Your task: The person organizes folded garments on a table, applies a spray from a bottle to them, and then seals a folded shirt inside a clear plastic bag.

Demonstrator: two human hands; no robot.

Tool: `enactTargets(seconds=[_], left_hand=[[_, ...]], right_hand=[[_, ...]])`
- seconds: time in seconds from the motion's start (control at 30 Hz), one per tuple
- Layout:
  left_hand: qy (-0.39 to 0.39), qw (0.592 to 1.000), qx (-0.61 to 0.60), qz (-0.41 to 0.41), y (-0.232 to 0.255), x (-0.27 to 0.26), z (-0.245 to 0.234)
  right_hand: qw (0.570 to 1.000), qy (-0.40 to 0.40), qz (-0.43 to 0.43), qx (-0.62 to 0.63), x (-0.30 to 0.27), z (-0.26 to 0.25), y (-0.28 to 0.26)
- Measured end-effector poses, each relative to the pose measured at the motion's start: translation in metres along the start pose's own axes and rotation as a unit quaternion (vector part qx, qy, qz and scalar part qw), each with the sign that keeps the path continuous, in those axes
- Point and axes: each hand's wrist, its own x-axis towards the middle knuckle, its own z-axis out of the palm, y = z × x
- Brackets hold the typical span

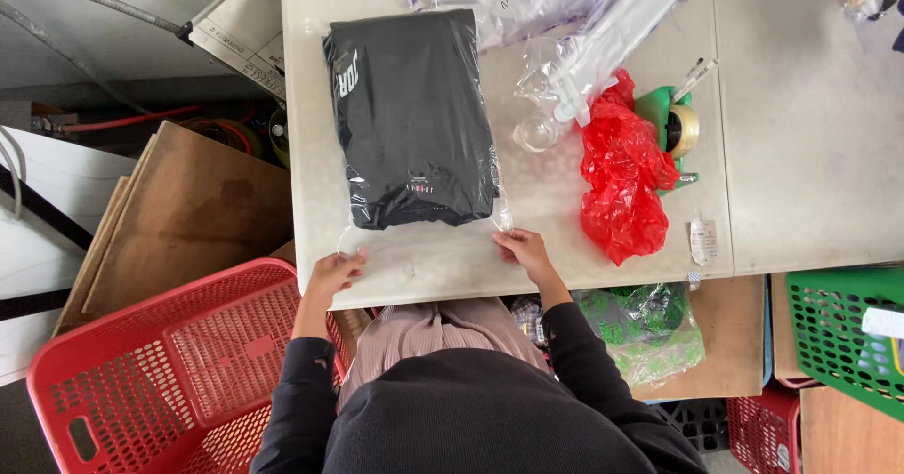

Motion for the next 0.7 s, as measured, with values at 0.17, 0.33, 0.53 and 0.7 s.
enactTargets(seconds=[0.17,0.33,0.53,0.7], left_hand=[[-0.03,0.984,-0.174,0.018,0.034,-0.032,-0.001],[0.021,0.987,-0.146,0.064,0.004,0.031,0.004],[0.157,0.968,0.134,0.143,-0.004,0.041,0.002],[0.324,0.729,0.387,0.462,0.018,-0.004,-0.018]], right_hand=[[0.997,-0.052,-0.002,0.055,-0.031,0.005,-0.043],[0.995,-0.014,-0.061,0.083,0.031,-0.001,-0.007],[0.993,0.042,-0.106,-0.023,0.013,0.003,-0.023],[0.861,0.152,-0.4,-0.275,-0.014,-0.021,-0.037]])
